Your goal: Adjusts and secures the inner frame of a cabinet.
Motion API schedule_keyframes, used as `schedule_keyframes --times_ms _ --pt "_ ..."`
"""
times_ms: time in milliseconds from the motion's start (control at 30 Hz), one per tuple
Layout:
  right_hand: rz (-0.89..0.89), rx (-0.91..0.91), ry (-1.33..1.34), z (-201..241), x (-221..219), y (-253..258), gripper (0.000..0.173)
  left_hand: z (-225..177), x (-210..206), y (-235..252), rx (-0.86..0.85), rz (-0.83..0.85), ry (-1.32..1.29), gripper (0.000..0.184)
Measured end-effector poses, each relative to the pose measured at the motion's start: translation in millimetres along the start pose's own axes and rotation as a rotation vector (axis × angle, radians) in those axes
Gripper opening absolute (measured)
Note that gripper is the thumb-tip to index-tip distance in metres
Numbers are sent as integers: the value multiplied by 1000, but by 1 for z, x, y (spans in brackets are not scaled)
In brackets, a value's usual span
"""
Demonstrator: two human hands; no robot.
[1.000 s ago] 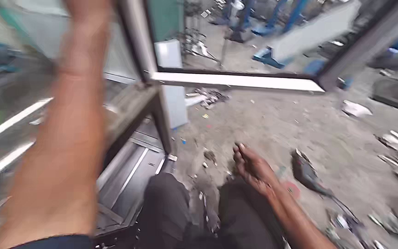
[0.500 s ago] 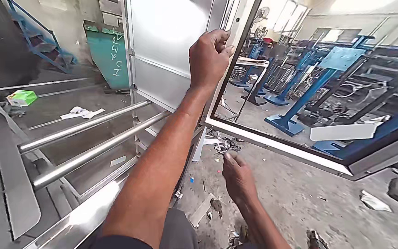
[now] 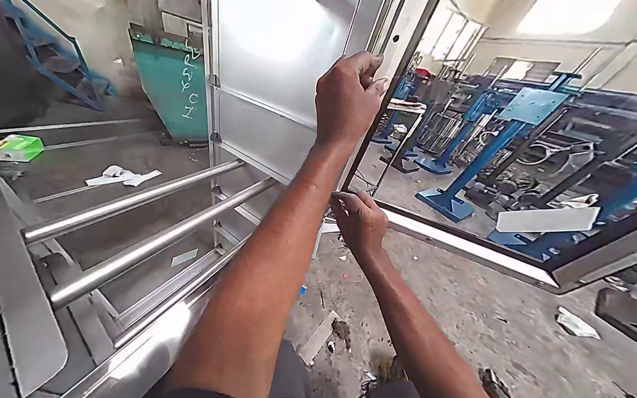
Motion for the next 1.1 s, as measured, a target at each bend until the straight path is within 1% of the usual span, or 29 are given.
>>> schedule_keyframes --times_ms 533,700,767,900,1100 --pt "-13 -33 2 0 -1 6 17 1 0 1 8 -5 10 29" --pt "-14 -40 7 1 -2 7 18 2 -1 1 3 -8 9 27" --pt "-39 -21 4 1 -3 7 19 2 -1 1 7 -1 5 27" --pt "-110 46 11 3 -3 4 14 1 0 0 1 -4 9 26" --pt "-109 80 13 3 -4 2 15 1 -1 0 -5 -1 21 29"
Point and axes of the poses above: each hand's wrist, its own y-axis towards the middle knuckle, its own x-axis out of the back of the hand, z = x × y, the point moved 7 cm from there along y, towards the middle knuckle, and after that the axes turned 3 degrees about y, right-handed, at the moved point
